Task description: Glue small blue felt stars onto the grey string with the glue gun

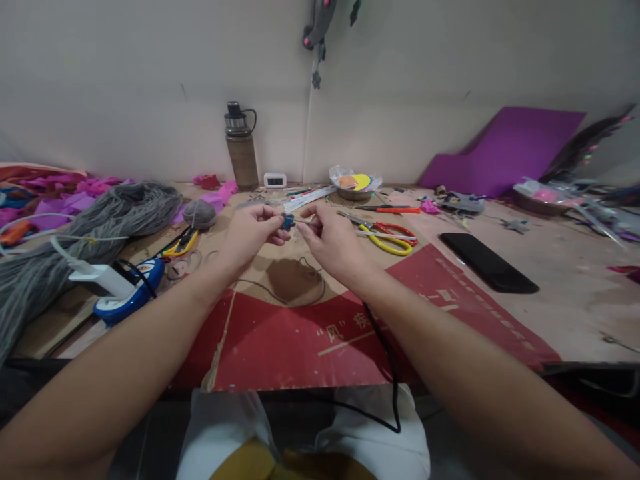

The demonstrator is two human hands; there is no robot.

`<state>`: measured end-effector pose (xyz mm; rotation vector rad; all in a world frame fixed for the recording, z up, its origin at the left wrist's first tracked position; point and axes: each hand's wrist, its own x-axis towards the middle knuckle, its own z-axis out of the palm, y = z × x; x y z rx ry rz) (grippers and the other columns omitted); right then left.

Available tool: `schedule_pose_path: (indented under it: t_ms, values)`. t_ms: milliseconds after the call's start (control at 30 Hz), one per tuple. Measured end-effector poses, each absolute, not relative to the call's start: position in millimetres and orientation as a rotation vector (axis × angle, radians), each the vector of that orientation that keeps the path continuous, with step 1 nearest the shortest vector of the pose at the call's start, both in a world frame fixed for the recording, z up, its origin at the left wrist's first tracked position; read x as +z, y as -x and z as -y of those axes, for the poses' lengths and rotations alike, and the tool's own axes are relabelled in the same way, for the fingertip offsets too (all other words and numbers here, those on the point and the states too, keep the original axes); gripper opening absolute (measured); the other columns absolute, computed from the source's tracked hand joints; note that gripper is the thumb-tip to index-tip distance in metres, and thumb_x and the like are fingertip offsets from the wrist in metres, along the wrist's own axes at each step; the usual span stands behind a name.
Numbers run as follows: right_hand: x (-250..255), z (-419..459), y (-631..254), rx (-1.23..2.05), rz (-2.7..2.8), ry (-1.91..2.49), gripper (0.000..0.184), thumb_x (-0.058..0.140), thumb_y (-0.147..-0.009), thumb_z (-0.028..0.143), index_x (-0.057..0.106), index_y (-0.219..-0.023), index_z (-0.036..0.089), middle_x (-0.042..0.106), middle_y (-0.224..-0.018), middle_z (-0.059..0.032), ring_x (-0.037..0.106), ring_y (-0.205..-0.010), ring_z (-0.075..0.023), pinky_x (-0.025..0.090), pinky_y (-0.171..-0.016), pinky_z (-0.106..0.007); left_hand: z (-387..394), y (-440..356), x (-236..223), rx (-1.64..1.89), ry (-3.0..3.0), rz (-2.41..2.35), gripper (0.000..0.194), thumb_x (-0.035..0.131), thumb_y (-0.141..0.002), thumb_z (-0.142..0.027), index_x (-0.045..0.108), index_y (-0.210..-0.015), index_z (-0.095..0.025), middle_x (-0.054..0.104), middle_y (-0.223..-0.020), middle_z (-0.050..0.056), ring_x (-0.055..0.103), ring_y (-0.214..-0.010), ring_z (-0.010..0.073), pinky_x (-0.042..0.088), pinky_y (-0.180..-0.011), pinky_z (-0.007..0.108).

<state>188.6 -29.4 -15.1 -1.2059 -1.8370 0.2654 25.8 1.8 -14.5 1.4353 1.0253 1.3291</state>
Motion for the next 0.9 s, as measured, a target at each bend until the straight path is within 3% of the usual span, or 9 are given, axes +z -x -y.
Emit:
schedule_pose_path:
  t_ms: [100,333,433,533,633,767,900]
  values:
    - [-18.3,30.8,-186.0,0.297,1.923,1.182,0.016,0.049,-0.09,0.022,0.063,-0.086,0.016,0.062,-0.075,-0.002,0.05,-0.067,-0.0136,0.034,-0.065,-0.026,-11.8,-20.5,-17.1,1.449,-1.305,-1.025,0.006,0.066,-0.075,-0.013,0.06,-0.074,-0.013,0.064,-0.06,0.001,0.067,-0.052,0.0136,0.052,-0.045,0.02]
    - [-13.3,33.4,-189.5,0.387,2.238,1.199,0.029,0.046,-0.094,0.028,0.065,-0.074,0.017,0.066,-0.074,-0.0028,0.054,-0.069,-0.0138,0.033,-0.063,-0.025,-20.8,-13.1,-13.1,1.602,-1.119,-0.954,0.007,0.064,-0.075,-0.01,0.059,-0.076,-0.014,0.062,-0.062,-0.003,0.065,-0.052,0.0102,0.048,-0.047,0.017]
    - [-2.3,28.6,-206.2,0.205,2.119,1.475,0.034,0.041,-0.096,0.032,0.067,-0.082,0.018,0.07,-0.082,-0.0067,0.059,-0.074,-0.0171,0.036,-0.065,-0.026,-20.9,-10.2,-9.7,1.627,-1.053,-0.92,0.009,0.066,-0.074,-0.012,0.059,-0.077,-0.015,0.062,-0.063,-0.003,0.065,-0.053,0.0095,0.045,-0.045,0.016]
    - [0.1,18.9,-225.1,-0.016,2.006,1.887,0.036,0.04,-0.096,0.036,0.068,-0.098,0.014,0.072,-0.095,-0.0162,0.064,-0.086,-0.0236,0.041,-0.071,-0.03,-22.2,-5.9,-7.7,1.644,-0.996,-0.882,0.013,0.07,-0.072,-0.013,0.059,-0.077,-0.016,0.061,-0.063,-0.004,0.061,-0.05,0.0081,0.038,-0.04,0.015]
    - [-13.0,7.7,-235.2,0.095,2.124,2.183,0.043,0.052,-0.089,0.045,0.071,-0.096,0.007,0.071,-0.099,-0.0251,0.066,-0.094,-0.0314,0.045,-0.076,-0.035,-24.6,-1.6,-6.2,1.677,-0.928,-0.816,0.015,0.071,-0.07,-0.012,0.058,-0.076,-0.016,0.057,-0.061,-0.005,0.054,-0.048,0.0057,0.034,-0.04,0.015]
    - [-37.7,-3.3,-233.9,0.246,2.044,2.077,0.029,0.066,-0.076,0.032,0.072,-0.093,0.009,0.071,-0.103,-0.0237,0.067,-0.098,-0.0317,0.047,-0.077,-0.033,-25.8,1.1,-2.6,1.707,-0.878,-0.787,0.014,0.069,-0.071,-0.011,0.057,-0.075,-0.017,0.057,-0.059,-0.005,0.053,-0.049,0.0055,0.038,-0.043,0.015]
    - [-48.3,-9.7,-232.1,0.262,1.871,2.074,0.03,0.061,-0.074,0.026,0.07,-0.094,0.005,0.072,-0.087,-0.0233,0.069,-0.079,-0.0301,0.047,-0.062,-0.033,-23.1,1.1,2.2,1.722,-0.862,-0.758,0.015,0.068,-0.072,-0.01,0.057,-0.079,-0.017,0.061,-0.063,-0.004,0.056,-0.049,0.0063,0.042,-0.046,0.016]
